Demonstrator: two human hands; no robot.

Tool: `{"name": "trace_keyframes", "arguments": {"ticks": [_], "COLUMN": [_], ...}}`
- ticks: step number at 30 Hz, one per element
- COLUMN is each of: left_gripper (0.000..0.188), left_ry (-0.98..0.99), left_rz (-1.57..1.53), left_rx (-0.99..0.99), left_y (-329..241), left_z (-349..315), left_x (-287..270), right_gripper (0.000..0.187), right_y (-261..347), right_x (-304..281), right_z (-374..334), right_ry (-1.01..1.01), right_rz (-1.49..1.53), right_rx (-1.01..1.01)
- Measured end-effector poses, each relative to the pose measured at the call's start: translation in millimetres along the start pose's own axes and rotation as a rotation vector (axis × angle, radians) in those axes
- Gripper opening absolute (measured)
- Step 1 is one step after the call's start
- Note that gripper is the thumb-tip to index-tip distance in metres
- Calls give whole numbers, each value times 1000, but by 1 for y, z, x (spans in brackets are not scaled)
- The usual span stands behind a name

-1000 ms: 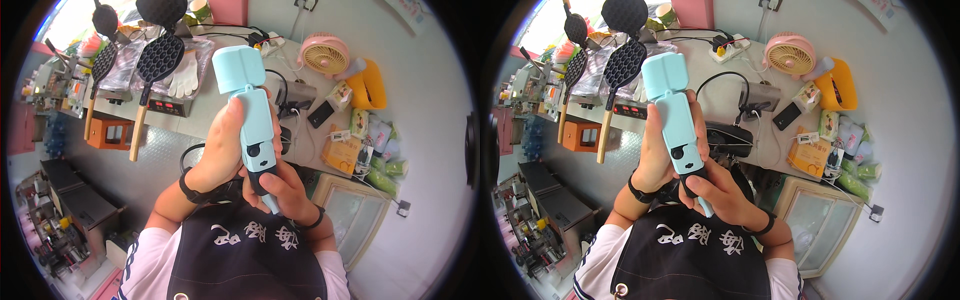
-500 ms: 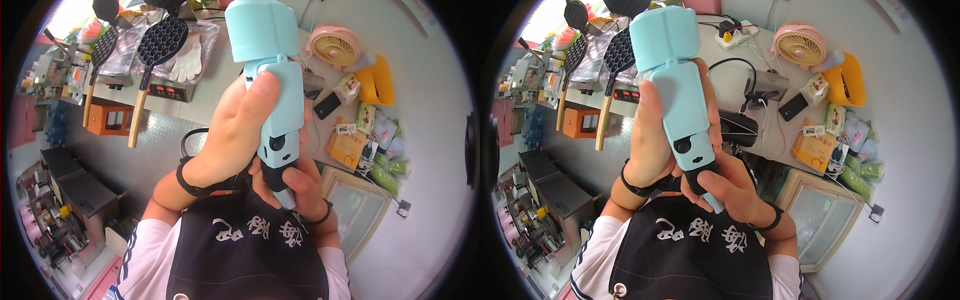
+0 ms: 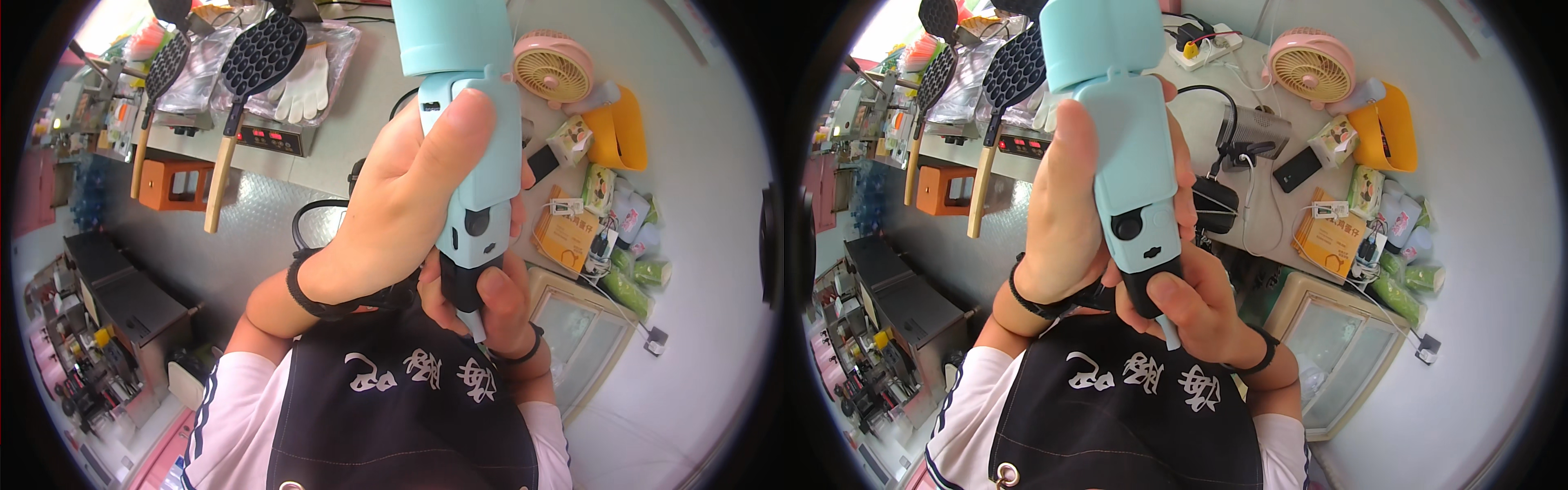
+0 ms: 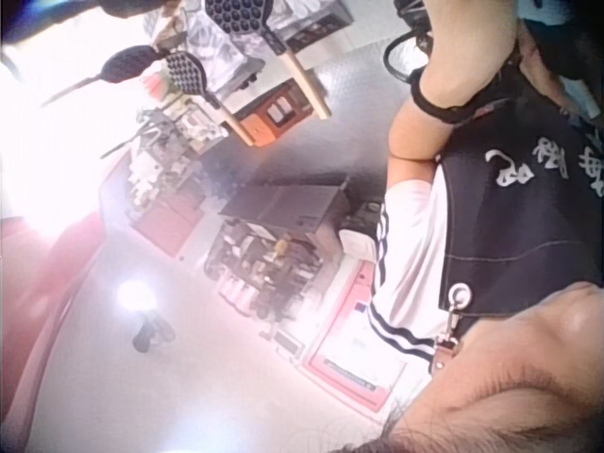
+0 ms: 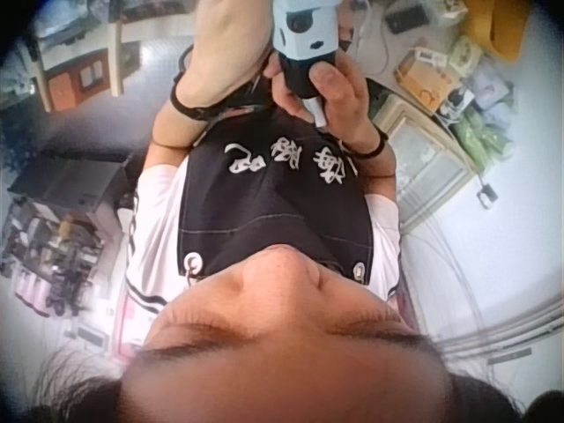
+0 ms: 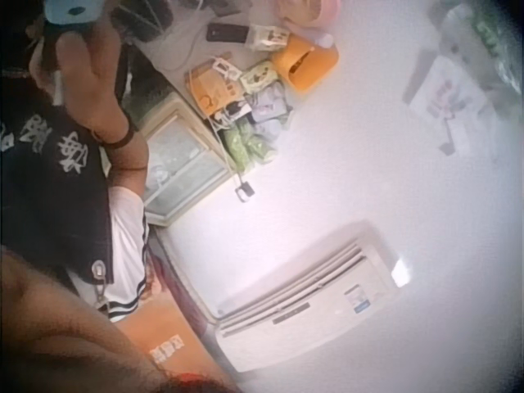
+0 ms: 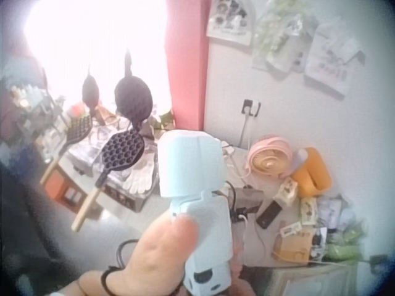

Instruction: Assemble a small gimbal camera into a protective case and pack it into a handbag.

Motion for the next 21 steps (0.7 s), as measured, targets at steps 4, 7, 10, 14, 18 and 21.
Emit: {"name": "trace_keyframes", "arguments": {"ticks": [4,7,10,14,18,21], "left_gripper": [78,76,74,75,75,75], "left_ry": [-45,-75,-30,-10,18,38], "left_rz": [25,35,62,53,39,36], "left_rx": [-11,-17,-50,-45,-30,-7], "left_y": [-1,-3,-1,-1,-3,-6], "left_z": [-3,-7,-10,-9,-7,-3], "left_x": [2,5,7,8,10,10], "right_gripper": [47,51,53,77,76,77], "right_y": [-1,-1,2,-2,-1,6], "right_x": [1,-4,-5,-13,-12,-8], "right_z": [1,-4,-5,-6,-4,1], "right_ry": [-21,-48,-104,-326,-341,-329], "right_rz": [54,40,5,-55,-15,-19], "right_rx": [-16,-57,-46,52,37,13]}}
Point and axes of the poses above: each hand's wrist, its own z-axis towards the middle knuckle, its own x-axis out of the palm, y = z × x, the point moved 6 cm from there along z, towards the middle knuckle, and after that the axes turned 9 degrees about -y, right-handed, at the moved point
